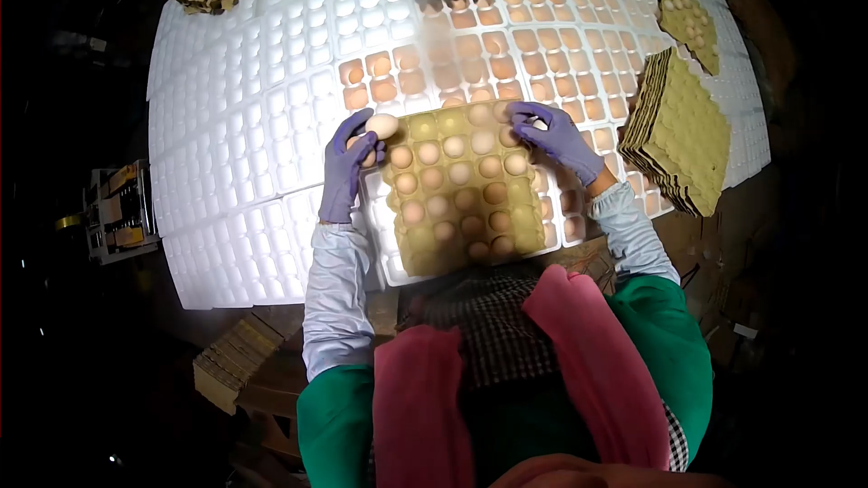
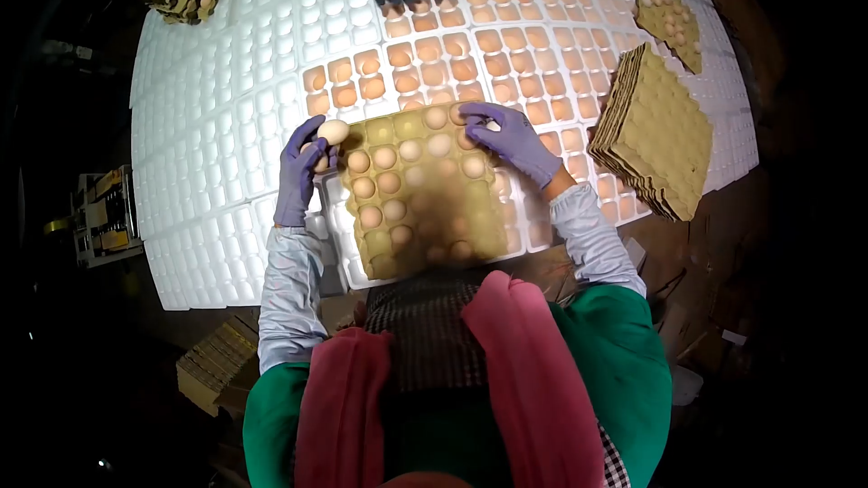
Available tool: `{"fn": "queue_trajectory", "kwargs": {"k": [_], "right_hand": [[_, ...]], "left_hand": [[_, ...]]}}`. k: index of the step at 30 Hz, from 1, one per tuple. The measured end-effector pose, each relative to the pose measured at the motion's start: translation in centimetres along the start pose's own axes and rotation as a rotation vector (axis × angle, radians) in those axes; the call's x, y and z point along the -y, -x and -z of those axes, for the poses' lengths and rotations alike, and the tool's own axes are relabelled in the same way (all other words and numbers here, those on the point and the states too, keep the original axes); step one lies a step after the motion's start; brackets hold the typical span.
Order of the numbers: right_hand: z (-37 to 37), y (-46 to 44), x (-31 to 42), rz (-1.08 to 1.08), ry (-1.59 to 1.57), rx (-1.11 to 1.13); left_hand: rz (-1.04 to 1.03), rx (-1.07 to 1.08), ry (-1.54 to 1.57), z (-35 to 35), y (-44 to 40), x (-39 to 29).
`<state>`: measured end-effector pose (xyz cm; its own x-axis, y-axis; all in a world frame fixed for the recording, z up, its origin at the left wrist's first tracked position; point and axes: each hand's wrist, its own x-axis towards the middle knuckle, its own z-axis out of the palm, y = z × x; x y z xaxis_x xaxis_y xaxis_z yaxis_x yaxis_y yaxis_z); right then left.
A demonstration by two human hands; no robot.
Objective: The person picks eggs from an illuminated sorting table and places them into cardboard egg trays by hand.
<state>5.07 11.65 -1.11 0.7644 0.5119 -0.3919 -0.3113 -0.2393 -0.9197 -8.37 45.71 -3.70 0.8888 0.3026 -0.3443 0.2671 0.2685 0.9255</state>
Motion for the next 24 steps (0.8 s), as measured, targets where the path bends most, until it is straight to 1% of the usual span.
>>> {"fn": "queue_trajectory", "kwargs": {"k": [2,3,4,5,6,7,8,9,10,12,13,14,16,17,18,19,20,21,22,24], "right_hand": [[-0.6,-0.7,-1.0,0.379,0.719,0.103],[-2.6,-0.4,0.8,0.309,0.861,0.15],[-3.5,-2.0,-1.9,0.486,1.097,0.154],[-4.7,-2.4,-1.5,0.415,1.235,0.214],[-5.6,-2.6,-1.1,0.337,1.37,0.271],[-5.4,-3.0,-1.3,0.367,1.335,0.279],[-4.7,-3.7,-1.8,0.396,1.301,0.288],[-4.1,-3.9,-1.9,0.423,1.268,0.296],[-3.4,-3.6,-1.9,0.404,1.178,0.28],[-2.1,-2.5,0.4,0.368,1.011,0.253],[-1.6,-1.3,1.9,0.187,0.776,0.22],[-0.4,-1.3,0.4,0.084,0.327,0.187],[1.5,-1.1,0.4,0.041,-0.162,0.069],[2.2,-1.3,0.6,0.017,-0.352,0.032],[2.6,-1.9,0.5,-0.002,-0.468,0.035],[2.2,-3.2,0.2,0.194,-0.065,0.054],[1.2,-4.3,0.4,0.277,0.363,0.09],[0.2,-5.5,0.6,0.386,0.781,0.094],[-2.9,-4.0,3.4,0.202,1.07,0.029],[-4.8,-5.4,1.5,0.251,1.44,0.057]], "left_hand": [[-0.037,0.041,0.415,1.1,1.7,-0.5],[-0.023,0.112,0.377,2.0,1.4,-0.1],[0.06,0.14,0.064,2.8,0.5,0.2],[-0.133,0.131,-0.335,2.3,-0.1,0.3],[-0.327,0.121,-0.735,0.4,0.1,-0.8],[-0.304,0.113,-1.042,-1.1,0.9,-2.0],[-0.243,0.129,-1.256,-2.7,1.6,-2.7],[-0.247,0.153,-1.391,-3.1,1.6,-1.9],[-0.253,0.177,-1.523,-3.1,1.5,-0.8],[-0.254,0.158,-1.566,-3.2,1.1,-0.2],[-0.242,0.136,-1.575,-3.5,1.2,0.1],[-0.229,0.113,-1.585,-3.7,1.3,0.3],[-0.245,0.107,-1.572,-3.9,1.6,0.5],[-0.251,0.096,-1.567,-4.0,1.6,0.6],[-0.239,0.093,-1.46,-3.8,1.5,0.6],[-0.226,0.087,-1.356,-3.3,1.4,0.5],[-0.212,0.075,-1.257,-2.4,1.4,0.3],[-0.242,0.036,-1.087,-1.0,1.2,0.7],[-0.248,0.063,-0.73,1.3,0.1,3.1],[0.076,0.094,0.307,2.1,0.9,1.6]]}}
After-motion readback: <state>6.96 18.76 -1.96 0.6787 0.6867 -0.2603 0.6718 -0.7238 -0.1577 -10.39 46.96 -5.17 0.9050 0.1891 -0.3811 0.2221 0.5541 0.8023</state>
